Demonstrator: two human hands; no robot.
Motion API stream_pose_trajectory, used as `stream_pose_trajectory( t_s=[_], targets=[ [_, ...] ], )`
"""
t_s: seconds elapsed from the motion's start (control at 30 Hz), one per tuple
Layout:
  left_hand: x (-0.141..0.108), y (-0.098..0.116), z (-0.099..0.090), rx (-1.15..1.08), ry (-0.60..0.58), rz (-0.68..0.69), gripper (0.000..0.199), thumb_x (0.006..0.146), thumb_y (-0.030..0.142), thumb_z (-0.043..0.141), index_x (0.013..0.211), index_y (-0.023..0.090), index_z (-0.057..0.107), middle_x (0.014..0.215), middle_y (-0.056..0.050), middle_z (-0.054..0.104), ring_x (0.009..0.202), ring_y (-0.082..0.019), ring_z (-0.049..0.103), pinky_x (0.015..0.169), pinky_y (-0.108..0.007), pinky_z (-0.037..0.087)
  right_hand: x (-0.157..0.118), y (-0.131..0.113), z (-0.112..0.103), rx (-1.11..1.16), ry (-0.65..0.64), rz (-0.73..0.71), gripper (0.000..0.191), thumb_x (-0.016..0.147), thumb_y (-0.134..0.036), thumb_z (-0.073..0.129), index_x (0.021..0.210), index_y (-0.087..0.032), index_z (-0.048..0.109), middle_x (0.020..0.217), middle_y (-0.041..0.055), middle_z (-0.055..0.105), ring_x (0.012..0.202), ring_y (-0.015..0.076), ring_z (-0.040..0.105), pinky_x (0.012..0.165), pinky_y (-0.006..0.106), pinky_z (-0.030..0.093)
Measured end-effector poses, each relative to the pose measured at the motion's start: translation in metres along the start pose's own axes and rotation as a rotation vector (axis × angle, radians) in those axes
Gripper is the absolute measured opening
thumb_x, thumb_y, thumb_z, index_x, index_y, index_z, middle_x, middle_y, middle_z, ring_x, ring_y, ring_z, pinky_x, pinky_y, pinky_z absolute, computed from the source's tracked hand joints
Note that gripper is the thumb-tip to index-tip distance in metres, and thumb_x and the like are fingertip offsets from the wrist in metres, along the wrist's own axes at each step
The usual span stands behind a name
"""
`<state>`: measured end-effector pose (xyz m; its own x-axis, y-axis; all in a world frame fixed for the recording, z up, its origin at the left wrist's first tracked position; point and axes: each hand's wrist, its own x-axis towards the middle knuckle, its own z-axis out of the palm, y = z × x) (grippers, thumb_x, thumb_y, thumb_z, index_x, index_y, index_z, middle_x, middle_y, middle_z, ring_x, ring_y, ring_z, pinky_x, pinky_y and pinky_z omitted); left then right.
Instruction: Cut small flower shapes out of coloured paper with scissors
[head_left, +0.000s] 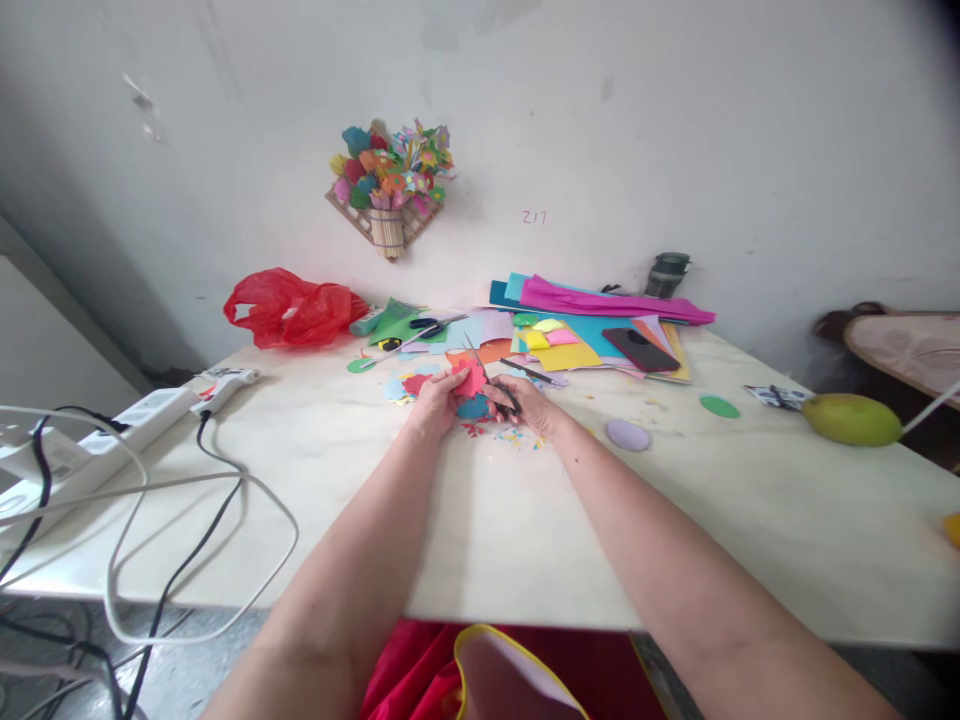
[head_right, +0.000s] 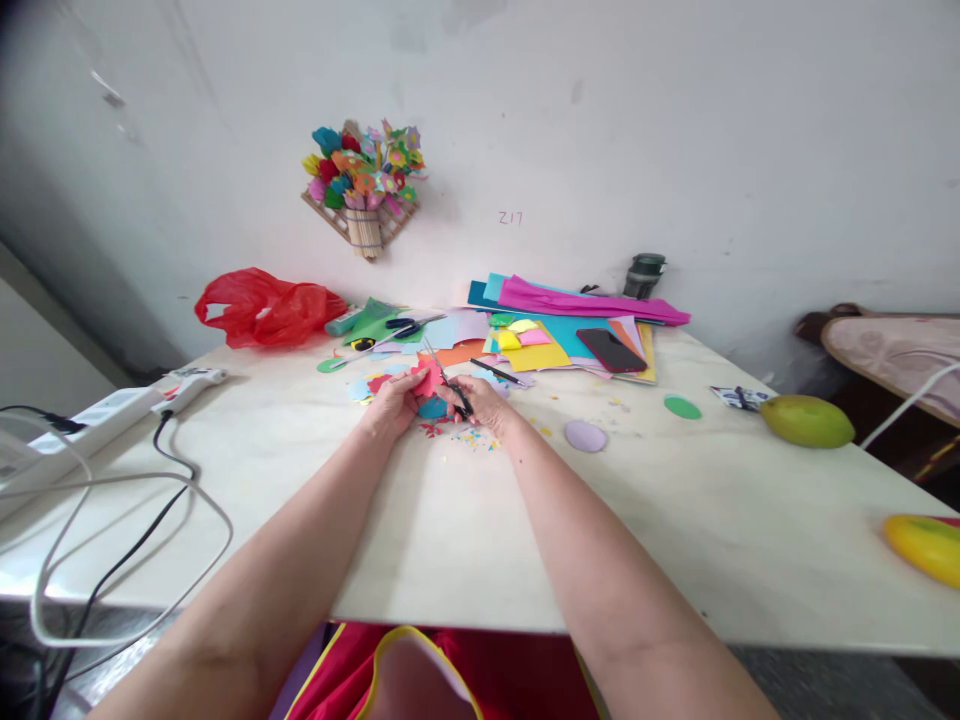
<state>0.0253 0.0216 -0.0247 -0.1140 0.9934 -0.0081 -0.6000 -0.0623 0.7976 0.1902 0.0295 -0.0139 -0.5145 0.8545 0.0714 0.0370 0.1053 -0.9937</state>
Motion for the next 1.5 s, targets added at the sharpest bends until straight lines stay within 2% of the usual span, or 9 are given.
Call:
stream_pose_trajectory(
  t_s=[0.43,0.77,0.97,1.23,1.5],
  targets=[
    [-0.003,0.002,0.004,-0.008,0.023,-0.014,0.008,0.073,0.006,0.074,0.069,0.010,0.069,0.065,-0.004,0.071,0.055,-0.011,0.064,0.056,-0.020,0.054,0.001,0.002,0.000,0.004,0.016,-0.004,0.038,0.072,-0.046,0.080,0.082,-0.016,0.059,0.057,-0.0032,0.061,0.042,0.0066,0.052,0.032,0.015,0.027],
    [-0.003,0.002,0.006,0.015,0.042,-0.013,0.012,0.070,0.009,0.079,0.069,0.012,0.067,0.064,-0.003,0.070,0.053,-0.010,0.064,0.053,-0.019,0.054,0.001,-0.002,0.004,0.016,0.040,0.021,0.037,0.071,-0.044,0.080,0.078,-0.017,0.057,0.053,-0.0045,0.058,0.040,0.0072,0.050,0.031,0.016,0.023],
    [-0.003,0.003,0.006,0.024,0.046,-0.024,0.009,0.073,0.008,0.075,0.069,0.011,0.068,0.064,-0.004,0.071,0.053,-0.011,0.064,0.053,-0.019,0.054,0.001,-0.003,0.006,0.026,0.045,0.012,0.038,0.067,-0.044,0.082,0.076,-0.017,0.057,0.050,-0.0051,0.055,0.039,0.0076,0.048,0.032,0.018,0.021],
    [-0.003,0.002,0.006,0.028,0.065,-0.009,0.012,0.070,0.009,0.079,0.069,0.012,0.067,0.065,-0.002,0.071,0.053,-0.010,0.064,0.053,-0.019,0.054,-0.002,-0.008,0.008,0.033,0.038,0.001,0.037,0.066,-0.043,0.081,0.074,-0.017,0.056,0.047,-0.0072,0.050,0.039,0.0068,0.043,0.034,0.018,0.022],
    [-0.004,0.002,0.005,0.032,0.075,0.048,0.022,0.060,0.012,0.087,0.065,0.014,0.066,0.064,-0.002,0.070,0.056,-0.013,0.065,0.059,-0.024,0.055,-0.001,-0.008,0.004,0.054,0.070,0.027,0.038,0.064,-0.041,0.085,0.077,-0.017,0.059,0.050,-0.0067,0.052,0.040,0.0069,0.043,0.036,0.018,0.027]
  ],
)
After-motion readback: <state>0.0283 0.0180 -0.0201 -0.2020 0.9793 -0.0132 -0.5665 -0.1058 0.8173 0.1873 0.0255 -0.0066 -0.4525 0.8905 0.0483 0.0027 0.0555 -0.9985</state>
